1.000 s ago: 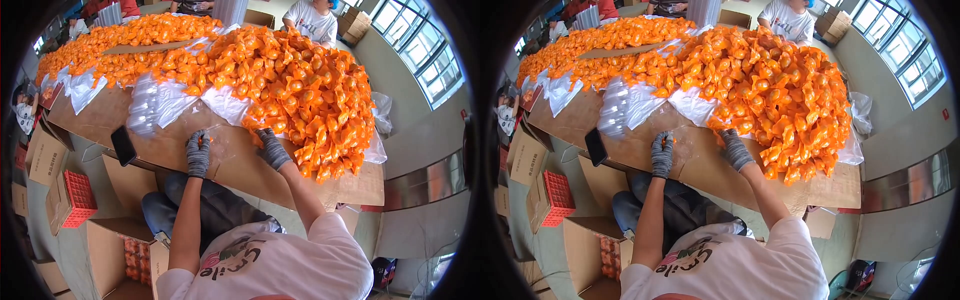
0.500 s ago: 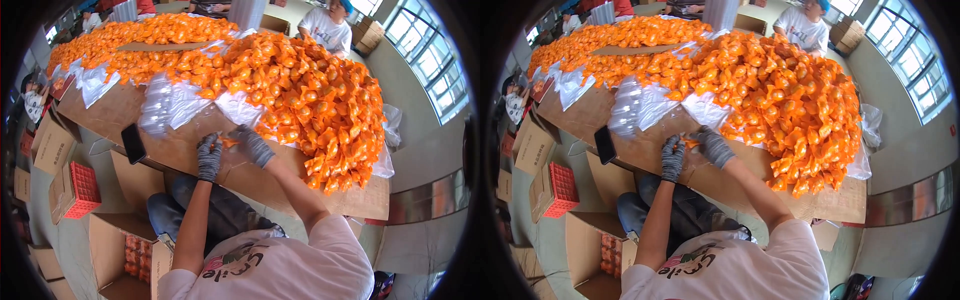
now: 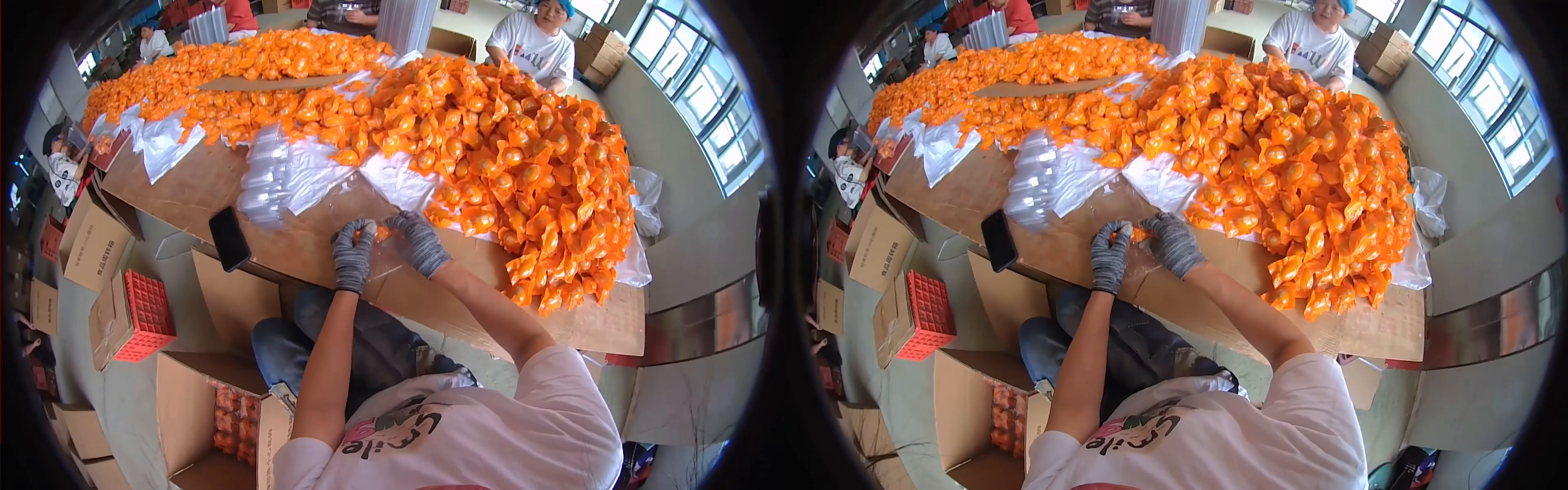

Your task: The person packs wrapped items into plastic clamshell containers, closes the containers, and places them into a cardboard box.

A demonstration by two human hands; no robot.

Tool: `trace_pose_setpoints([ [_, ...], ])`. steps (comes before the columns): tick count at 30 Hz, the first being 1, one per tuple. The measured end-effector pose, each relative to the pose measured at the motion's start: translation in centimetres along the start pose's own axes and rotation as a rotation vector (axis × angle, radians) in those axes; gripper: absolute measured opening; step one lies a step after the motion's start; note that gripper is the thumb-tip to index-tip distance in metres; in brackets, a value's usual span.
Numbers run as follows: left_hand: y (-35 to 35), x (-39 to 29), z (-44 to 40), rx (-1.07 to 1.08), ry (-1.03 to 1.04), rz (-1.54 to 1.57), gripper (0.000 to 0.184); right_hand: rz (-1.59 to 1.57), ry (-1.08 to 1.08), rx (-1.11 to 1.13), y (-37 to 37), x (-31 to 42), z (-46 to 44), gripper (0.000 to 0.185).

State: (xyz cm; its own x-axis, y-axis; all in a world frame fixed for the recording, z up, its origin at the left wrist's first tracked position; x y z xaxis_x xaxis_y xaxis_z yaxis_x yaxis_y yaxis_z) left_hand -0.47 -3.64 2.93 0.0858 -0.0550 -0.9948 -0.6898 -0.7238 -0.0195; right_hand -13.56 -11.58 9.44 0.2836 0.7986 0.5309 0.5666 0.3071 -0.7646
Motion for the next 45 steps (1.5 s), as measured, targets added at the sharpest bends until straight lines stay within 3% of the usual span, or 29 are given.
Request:
trace_pose_setpoints([
  [2, -0.1, -0.1, -0.2, -0.035, 0.015, -0.087, 0.022, -0.078, -0.124, -0.043, 0.4, -1.7, 0.5, 0.038],
  [3, -0.2, -0.4, -0.5, -0.036, 0.038, -0.144, 0.022, 0.137, -0.197, -0.065, -1.3, -0.3, 0.5, 0.049],
  [5, -0.3, -0.7, -0.4, -0.101, 0.133, -0.156, 0.023, 0.491, 0.083, -0.123, -5.4, 0.8, 1.1, 0.055],
  [7, -0.3, 1.1, -1.7, -0.029, 0.054, -0.161, 0.022, 0.729, 0.197, -0.131, -5.1, -3.4, 2.0, 0.05],
  [8, -0.4, 0.1, -1.9, -0.05, 0.162, -0.238, 0.022, 0.712, 0.297, 0.012, -3.8, -6.5, 2.5, 0.043],
  [9, -0.7, -0.8, -1.8, -0.036, 0.159, -0.256, 0.025, 0.681, 0.22, -0.013, -1.3, -10.6, 2.8, 0.04],
  [10, -0.9, -1.6, -2.0, -0.013, 0.113, -0.204, 0.025, 0.639, 0.056, -0.106, -2.0, -9.7, 3.1, 0.037],
  [11, -1.0, -1.5, -2.3, -0.058, 0.114, -0.137, 0.025, 0.525, 0.148, -0.073, -3.3, -7.6, 2.9, 0.036],
  [13, -1.0, -1.1, -2.4, -0.112, 0.111, -0.086, 0.025, 0.227, -0.045, -0.264, -4.5, -6.3, 2.9, 0.033],
  [16, -0.9, -0.9, -2.7, -0.104, 0.003, -0.157, 0.028, -0.47, 0.231, -0.287, -4.4, -6.4, 3.4, 0.028],
  [17, -1.0, -0.9, -2.9, -0.142, 0.044, -0.186, 0.028, -0.108, 0.121, -0.199, -5.1, -3.4, 3.5, 0.029],
  [19, -1.0, -0.9, -2.5, -0.149, 0.011, -0.177, 0.029, 0.114, -0.065, -0.2, -3.5, -1.9, 3.1, 0.029],
  [21, -0.9, -0.8, -2.8, -0.13, 0.023, -0.207, 0.029, -0.053, -0.003, -0.145, -0.8, -4.4, 2.8, 0.034],
  [22, -0.9, -0.8, -2.8, -0.122, 0.042, -0.232, 0.029, -0.452, 0.187, -0.197, 0.2, -5.3, 2.7, 0.037],
  [24, -1.0, -0.6, -2.4, -0.137, 0.018, -0.213, 0.029, -0.076, -0.148, -0.216, 0.0, -4.0, 2.0, 0.046],
  [25, -1.0, -0.8, -2.4, -0.134, 0.028, -0.207, 0.03, -0.332, 0.231, -0.147, 0.2, -5.7, 1.7, 0.045],
  [27, -1.0, -0.8, -2.6, -0.133, 0.036, -0.234, 0.03, -0.453, 0.39, -0.204, 0.4, -7.6, 0.5, 0.045],
  [29, -1.0, -1.1, -2.6, -0.159, 0.064, -0.273, 0.031, -0.034, 0.256, -0.202, -0.2, -7.9, -1.4, 0.047],
  [30, -1.1, -1.3, -2.4, -0.179, 0.092, -0.312, 0.031, 0.094, 0.256, -0.06, 1.1, -9.7, -2.3, 0.047],
  [32, -1.2, -1.2, -2.6, -0.168, 0.114, -0.327, 0.032, 0.087, 0.173, 0.055, 1.9, -9.8, -3.1, 0.044],
  [33, -1.2, -1.1, -2.5, -0.165, 0.115, -0.27, 0.031, -0.086, 0.217, 0.09, 2.2, -9.7, -3.2, 0.041],
  [34, -1.3, -1.9, -2.4, -0.174, 0.167, -0.302, 0.032, -0.347, 0.503, 0.201, 1.1, -7.0, -2.6, 0.045],
  [36, -0.8, -0.9, -2.3, -0.006, -0.077, -0.226, 0.032, -0.201, 0.317, 0.124, 0.2, -6.6, -2.2, 0.056],
  [37, -0.7, -0.5, -2.8, -0.032, -0.043, -0.279, 0.031, -0.24, 0.197, -0.004, 1.3, -9.0, -1.5, 0.066],
  [39, -1.1, -1.4, -2.8, -0.183, 0.124, -0.347, 0.031, -0.232, 0.435, 0.0, 0.7, -8.4, -0.1, 0.066],
  [41, -1.1, -1.6, -2.9, -0.172, 0.094, -0.302, 0.032, -0.388, 0.551, 0.165, 1.8, -10.7, 1.6, 0.064],
  [42, -1.3, -1.9, -2.3, -0.169, 0.081, -0.274, 0.033, -0.483, 0.427, 0.111, 0.8, -8.6, 1.8, 0.056],
  [44, -1.3, -1.4, -2.3, -0.118, 0.064, -0.306, 0.033, -0.61, 0.531, 0.196, -0.8, -5.9, 2.1, 0.05],
  [45, -1.3, -1.6, -2.3, -0.123, 0.063, -0.299, 0.034, -0.673, 0.478, 0.152, -0.8, -6.0, 2.6, 0.048],
])
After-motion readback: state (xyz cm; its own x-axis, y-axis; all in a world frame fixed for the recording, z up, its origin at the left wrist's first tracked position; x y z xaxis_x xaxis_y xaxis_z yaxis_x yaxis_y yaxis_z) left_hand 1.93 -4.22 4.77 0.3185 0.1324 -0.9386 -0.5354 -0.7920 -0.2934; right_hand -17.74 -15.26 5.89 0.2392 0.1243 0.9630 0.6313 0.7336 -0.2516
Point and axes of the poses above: each hand's wrist, its own z-axis away from the middle knuckle, its own y-axis out of the palm, x = y × z, the point moved 6 cm from there along -z, towards the middle knuckle, and after that the axes turned 4 degrees about -y, right-handed, at the moved point
